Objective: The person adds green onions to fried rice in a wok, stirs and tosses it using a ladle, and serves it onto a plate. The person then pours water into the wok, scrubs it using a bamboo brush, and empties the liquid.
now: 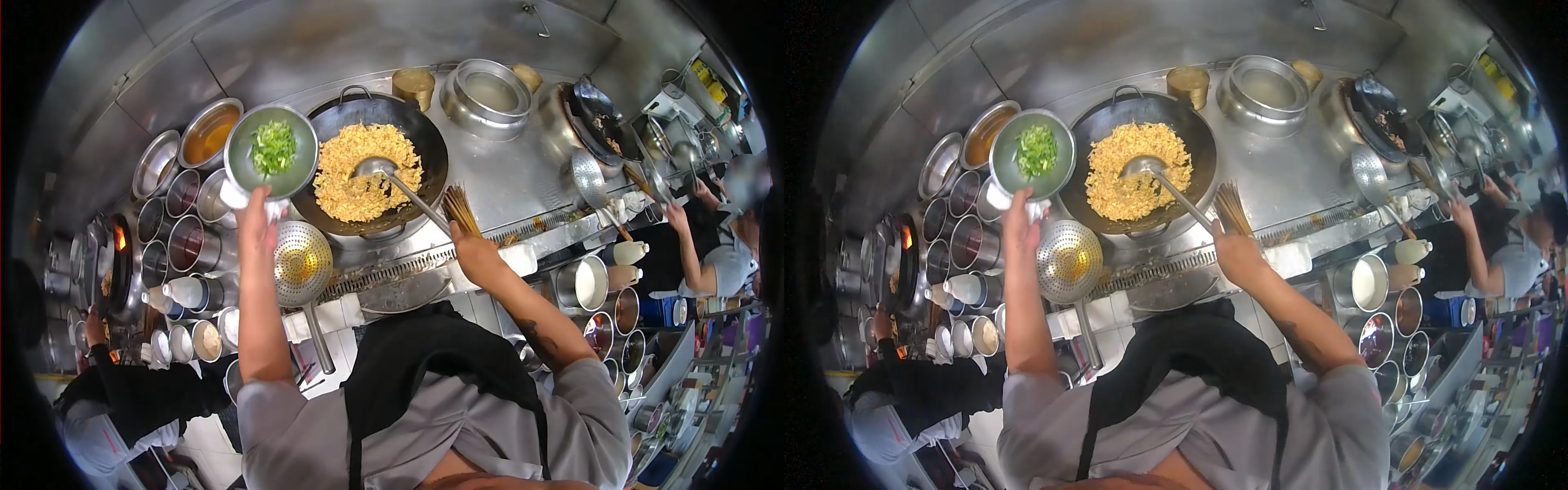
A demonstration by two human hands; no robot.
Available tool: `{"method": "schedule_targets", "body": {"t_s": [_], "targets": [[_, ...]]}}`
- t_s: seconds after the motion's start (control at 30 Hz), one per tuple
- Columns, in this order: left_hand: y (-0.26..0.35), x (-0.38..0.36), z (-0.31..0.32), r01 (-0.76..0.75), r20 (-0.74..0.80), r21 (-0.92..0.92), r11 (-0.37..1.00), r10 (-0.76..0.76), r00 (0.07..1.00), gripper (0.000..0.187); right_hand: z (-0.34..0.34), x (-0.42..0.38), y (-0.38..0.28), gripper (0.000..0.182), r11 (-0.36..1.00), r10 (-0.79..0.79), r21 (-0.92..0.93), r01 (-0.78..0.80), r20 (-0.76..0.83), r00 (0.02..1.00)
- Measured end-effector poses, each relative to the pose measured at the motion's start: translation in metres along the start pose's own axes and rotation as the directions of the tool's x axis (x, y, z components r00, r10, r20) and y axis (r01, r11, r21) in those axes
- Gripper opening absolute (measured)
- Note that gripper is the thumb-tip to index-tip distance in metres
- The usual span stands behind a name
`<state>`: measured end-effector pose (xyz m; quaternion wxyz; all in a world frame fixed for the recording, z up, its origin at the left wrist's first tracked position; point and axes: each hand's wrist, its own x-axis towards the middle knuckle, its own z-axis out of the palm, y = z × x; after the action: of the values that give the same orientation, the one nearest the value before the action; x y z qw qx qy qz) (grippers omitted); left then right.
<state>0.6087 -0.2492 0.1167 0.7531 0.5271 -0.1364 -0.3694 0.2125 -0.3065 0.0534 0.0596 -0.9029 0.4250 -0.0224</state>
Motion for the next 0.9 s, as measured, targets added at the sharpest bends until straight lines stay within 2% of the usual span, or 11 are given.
{"method": "schedule_targets", "body": {"t_s": [0.1, 0.13, 0.2, 0.27, 0.37, 0.47, 0.5, 0.67, 0.77, 0.8, 0.9], "targets": [[-0.017, 0.045, 0.026, -0.185, 0.020, 0.011, 0.983, 0.185, 0.983, 0.041, -0.001, 0.002, 0.008, 0.027, 0.950, -0.012, 0.308, 0.051, -0.128, 0.992], [-0.016, 0.046, 0.045, -0.283, -0.019, 0.025, 0.959, 0.283, 0.959, 0.046, -0.014, 0.002, 0.006, 0.011, 0.853, 0.063, 0.511, -0.108, 0.104, 0.993], [-0.038, 0.094, 0.054, -0.482, -0.036, 0.188, 0.856, 0.496, 0.867, 0.056, -0.028, -0.008, 0.000, 0.009, 0.370, 0.104, 0.854, -0.365, 0.352, 0.930], [-0.052, 0.113, 0.054, -0.595, -0.022, 0.401, 0.696, 0.657, 0.754, 0.062, -0.048, -0.019, -0.009, 0.013, -0.117, 0.034, 0.852, -0.510, 0.517, 0.855], [-0.041, 0.101, 0.070, -0.629, 0.106, 0.599, 0.495, 0.730, 0.676, 0.067, -0.068, -0.018, -0.010, 0.020, -0.476, -0.061, 0.724, -0.500, 0.540, 0.840], [-0.075, 0.105, 0.061, -0.697, 0.399, 0.704, 0.136, 0.736, 0.547, 0.069, -0.078, -0.004, -0.019, 0.025, -0.634, -0.146, 0.594, -0.496, 0.538, 0.830], [-0.081, 0.090, 0.066, -0.680, 0.519, 0.725, 0.111, 0.561, 0.645, 0.066, -0.080, -0.001, -0.020, 0.025, -0.667, -0.197, 0.552, -0.501, 0.518, 0.833], [-0.088, 0.120, 0.047, -0.699, 0.328, 0.650, 0.300, 0.719, 0.613, 0.069, -0.079, -0.007, -0.016, 0.032, -0.645, -0.211, 0.592, -0.484, 0.472, 0.856], [-0.094, 0.107, 0.043, -0.734, 0.573, 0.663, 0.148, 0.530, 0.625, 0.069, -0.096, -0.006, -0.032, 0.031, -0.536, -0.135, 0.679, -0.502, 0.518, 0.845], [-0.090, 0.111, 0.042, -0.643, 0.439, 0.699, 0.313, 0.522, 0.731, 0.067, -0.090, -0.005, -0.026, 0.026, -0.458, -0.182, 0.724, -0.516, 0.491, 0.852], [-0.079, 0.127, 0.034, -0.496, 0.137, 0.637, 0.590, 0.546, 0.827, 0.061, -0.059, -0.002, -0.018, 0.031, 0.439, 0.046, 0.831, -0.341, 0.358, 0.933]]}}
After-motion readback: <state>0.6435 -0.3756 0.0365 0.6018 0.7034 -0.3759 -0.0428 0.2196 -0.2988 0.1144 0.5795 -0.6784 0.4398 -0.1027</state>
